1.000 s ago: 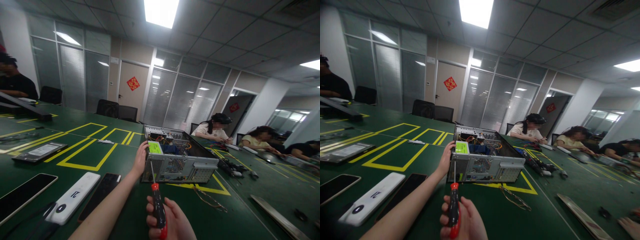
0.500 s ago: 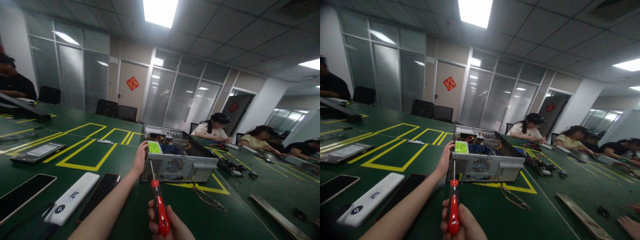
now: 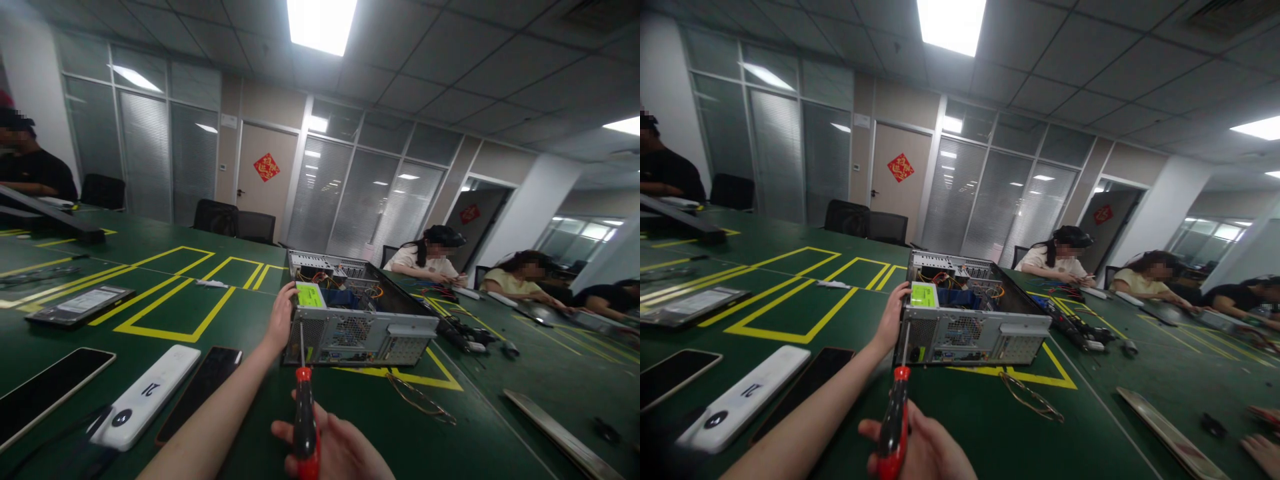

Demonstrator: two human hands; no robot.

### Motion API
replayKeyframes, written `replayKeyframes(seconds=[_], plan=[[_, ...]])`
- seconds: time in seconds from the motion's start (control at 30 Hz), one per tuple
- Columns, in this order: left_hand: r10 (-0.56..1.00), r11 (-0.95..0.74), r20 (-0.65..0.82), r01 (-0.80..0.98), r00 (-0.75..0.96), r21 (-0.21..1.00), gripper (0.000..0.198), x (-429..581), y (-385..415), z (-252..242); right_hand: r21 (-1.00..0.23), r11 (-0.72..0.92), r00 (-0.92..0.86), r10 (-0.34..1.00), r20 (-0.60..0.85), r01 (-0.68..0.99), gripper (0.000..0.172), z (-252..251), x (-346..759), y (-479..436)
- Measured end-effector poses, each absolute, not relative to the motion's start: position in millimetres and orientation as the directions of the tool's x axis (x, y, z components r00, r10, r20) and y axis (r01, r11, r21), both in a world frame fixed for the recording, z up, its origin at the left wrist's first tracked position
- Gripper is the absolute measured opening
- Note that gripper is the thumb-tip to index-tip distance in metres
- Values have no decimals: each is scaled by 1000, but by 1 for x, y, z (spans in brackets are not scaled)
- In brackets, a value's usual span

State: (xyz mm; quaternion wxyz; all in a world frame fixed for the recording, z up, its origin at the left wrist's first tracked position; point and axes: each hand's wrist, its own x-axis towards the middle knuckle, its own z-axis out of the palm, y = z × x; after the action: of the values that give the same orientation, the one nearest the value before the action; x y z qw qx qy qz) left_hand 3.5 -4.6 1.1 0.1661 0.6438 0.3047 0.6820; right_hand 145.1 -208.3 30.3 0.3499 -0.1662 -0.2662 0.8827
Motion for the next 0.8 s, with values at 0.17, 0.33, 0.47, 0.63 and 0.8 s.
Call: replayKeyframes(seconds=[0.17,0.33,0.47,0.63,0.8], plan=[[621,-757,775,170,-116,631,43,2,-7,3,-660,-559,-693,717,-79,-503,69,24,150,-210],[611,-764,782,167,-123,623,43,3,-6,2,-617,-558,-607,779,-157,-555,65,23,151,-211],[614,-761,778,160,-132,628,44,4,-3,0,-514,-558,-515,823,-241,-651,45,31,148,-213],[607,-768,784,158,-129,621,44,4,-2,-1,-549,-587,-539,798,-269,-595,41,32,152,-212],[611,-762,781,167,-131,625,44,3,-4,0,-584,-560,-610,781,-135,-588,49,33,152,-212]])
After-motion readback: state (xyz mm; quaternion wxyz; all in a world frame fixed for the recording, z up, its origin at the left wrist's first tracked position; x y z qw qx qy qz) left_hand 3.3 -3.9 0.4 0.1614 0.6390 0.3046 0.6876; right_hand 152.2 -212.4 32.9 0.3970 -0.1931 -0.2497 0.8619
